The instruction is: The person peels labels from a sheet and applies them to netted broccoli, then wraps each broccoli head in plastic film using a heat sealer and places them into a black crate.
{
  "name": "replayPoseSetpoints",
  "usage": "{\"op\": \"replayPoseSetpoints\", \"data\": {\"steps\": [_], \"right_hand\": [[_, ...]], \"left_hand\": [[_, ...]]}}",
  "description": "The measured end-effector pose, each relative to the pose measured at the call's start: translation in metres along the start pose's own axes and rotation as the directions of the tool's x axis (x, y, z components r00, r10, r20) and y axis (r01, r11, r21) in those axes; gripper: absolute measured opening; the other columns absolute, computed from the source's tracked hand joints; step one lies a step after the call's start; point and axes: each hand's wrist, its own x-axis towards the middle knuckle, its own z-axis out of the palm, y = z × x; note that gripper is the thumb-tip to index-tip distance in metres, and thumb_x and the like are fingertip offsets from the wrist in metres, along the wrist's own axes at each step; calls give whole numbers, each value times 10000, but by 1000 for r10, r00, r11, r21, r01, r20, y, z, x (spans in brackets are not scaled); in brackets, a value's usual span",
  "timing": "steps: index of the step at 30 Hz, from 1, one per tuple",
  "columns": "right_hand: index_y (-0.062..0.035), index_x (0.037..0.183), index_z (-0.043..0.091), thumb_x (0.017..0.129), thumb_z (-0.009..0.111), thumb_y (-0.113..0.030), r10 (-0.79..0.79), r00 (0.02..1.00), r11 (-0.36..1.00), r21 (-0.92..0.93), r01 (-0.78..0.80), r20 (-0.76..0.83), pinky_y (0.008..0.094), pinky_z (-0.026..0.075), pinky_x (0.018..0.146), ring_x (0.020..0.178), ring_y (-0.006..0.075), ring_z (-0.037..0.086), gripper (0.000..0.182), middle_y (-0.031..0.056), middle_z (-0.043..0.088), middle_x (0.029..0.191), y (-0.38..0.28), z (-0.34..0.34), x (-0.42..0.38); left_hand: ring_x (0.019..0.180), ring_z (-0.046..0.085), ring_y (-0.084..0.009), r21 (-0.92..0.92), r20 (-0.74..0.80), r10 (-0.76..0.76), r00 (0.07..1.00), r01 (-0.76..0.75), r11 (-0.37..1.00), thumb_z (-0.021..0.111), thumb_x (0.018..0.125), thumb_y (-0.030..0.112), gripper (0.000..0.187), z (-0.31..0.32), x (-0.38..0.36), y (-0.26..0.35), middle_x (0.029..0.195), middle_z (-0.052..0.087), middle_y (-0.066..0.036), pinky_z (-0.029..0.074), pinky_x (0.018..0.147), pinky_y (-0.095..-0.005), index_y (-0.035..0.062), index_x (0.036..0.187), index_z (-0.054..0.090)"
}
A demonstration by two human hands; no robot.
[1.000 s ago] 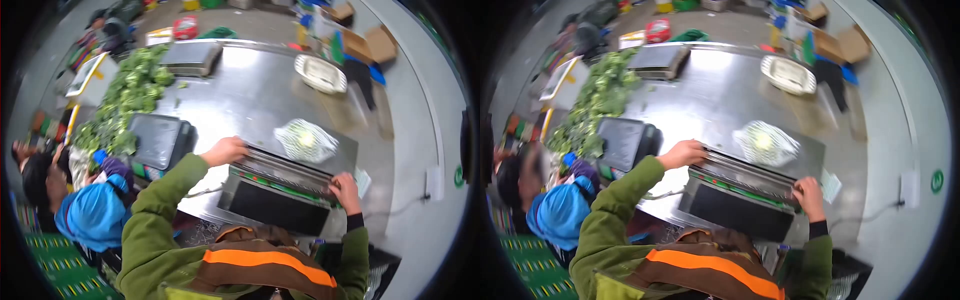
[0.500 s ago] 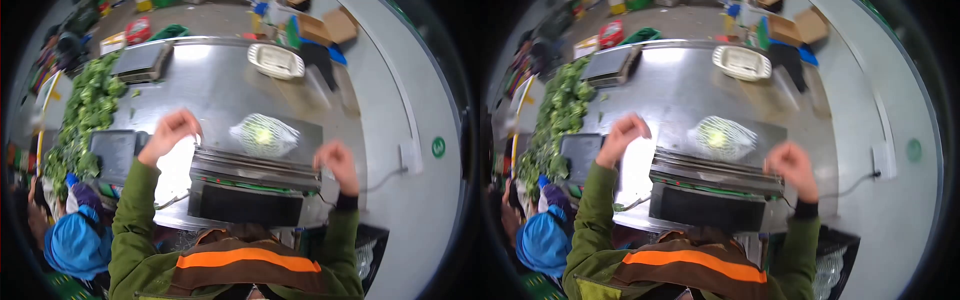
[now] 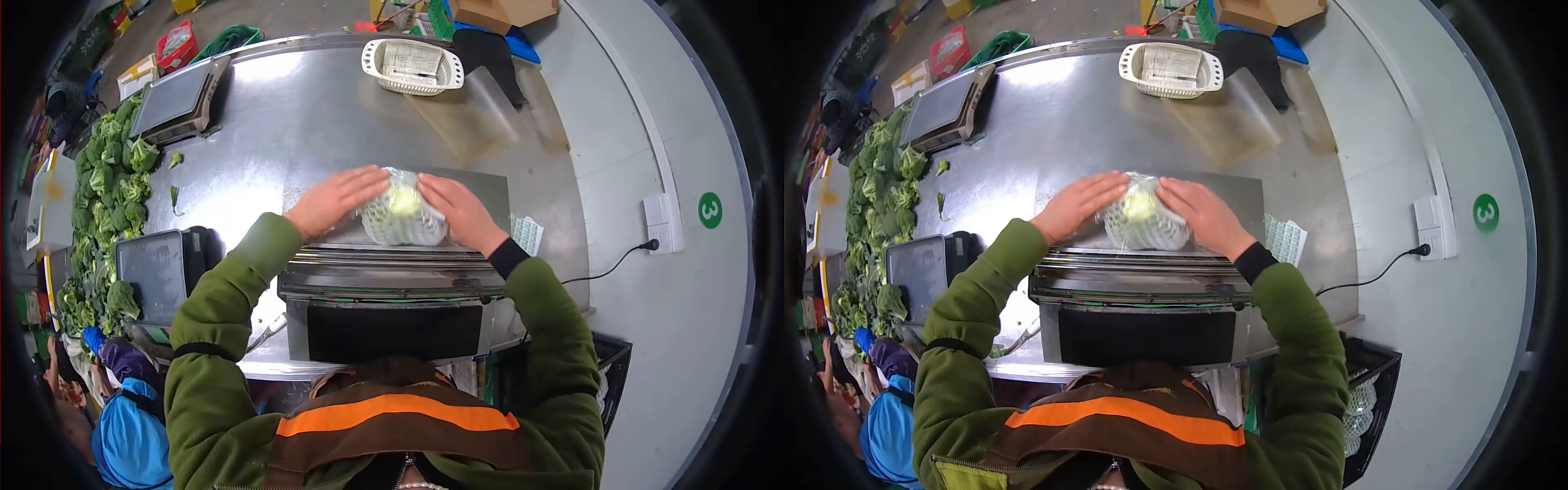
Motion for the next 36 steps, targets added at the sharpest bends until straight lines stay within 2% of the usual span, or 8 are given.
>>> {"op": "replayPoseSetpoints", "data": {"steps": [9,11,15,18,23,25,29,36], "right_hand": [[21,1116,638,840,769,-249,291,826,561,613,-556,483,373,533,856,948,290,693,407,147,710,1048,-115,-33,-87],[40,1111,644,902,720,-249,178,571,-195,597,-778,802,355,572,840,943,267,705,364,163,709,1042,-153,-27,-124],[55,1282,513,1002,561,-318,17,303,-782,201,-590,953,399,568,894,1076,317,663,469,238,641,1150,-197,9,-197],[35,1307,475,1036,445,-401,182,267,-911,264,-315,946,411,540,924,1117,315,634,514,247,629,1167,-218,0,-221],[-15,1120,535,1048,428,-369,610,140,-767,626,-143,780,345,530,818,927,216,648,377,141,648,985,-269,1,-192],[-71,924,514,1056,439,-293,912,204,-156,761,-630,355,257,493,614,643,110,567,269,33,558,711,-274,22,-187],[-51,832,506,1036,514,-264,971,150,234,644,-728,-184,265,370,496,526,86,427,295,-16,476,612,-235,44,-178],[-82,976,622,833,663,-165,774,603,633,202,-748,-192,430,518,667,817,365,653,170,155,668,871,-201,109,-167]], "left_hand": [[1055,656,-272,-688,490,-130,862,474,550,787,780,251,675,-30,-52,98,1204,662,-177,493,940,-379,9,1351,520],[1040,638,-261,-643,664,-49,746,603,472,784,777,271,638,-2,-87,133,1174,663,-180,487,934,-374,-7,1297,541],[1184,587,-306,-275,815,126,566,569,-775,580,954,92,300,84,-196,190,1200,638,-195,468,1034,-409,-78,1201,578],[1132,613,-344,-493,863,-384,329,374,-786,487,1027,195,332,30,-167,230,1122,619,-196,491,1017,-451,-94,1181,542],[819,581,-135,-854,476,-810,342,399,-333,482,1045,282,255,30,-163,279,898,563,-35,501,795,-299,38,1015,551],[752,511,-78,-851,270,-924,271,517,-97,540,1027,230,196,53,-157,277,821,531,23,443,695,-248,39,983,552],[582,448,-137,-709,-85,-988,131,688,152,580,1002,184,261,75,-136,255,660,507,-34,393,559,-285,37,795,520],[647,611,-375,-44,-191,-801,567,810,584,689,861,272,220,126,-129,234,629,574,-145,477,576,-442,99,767,592]]}}
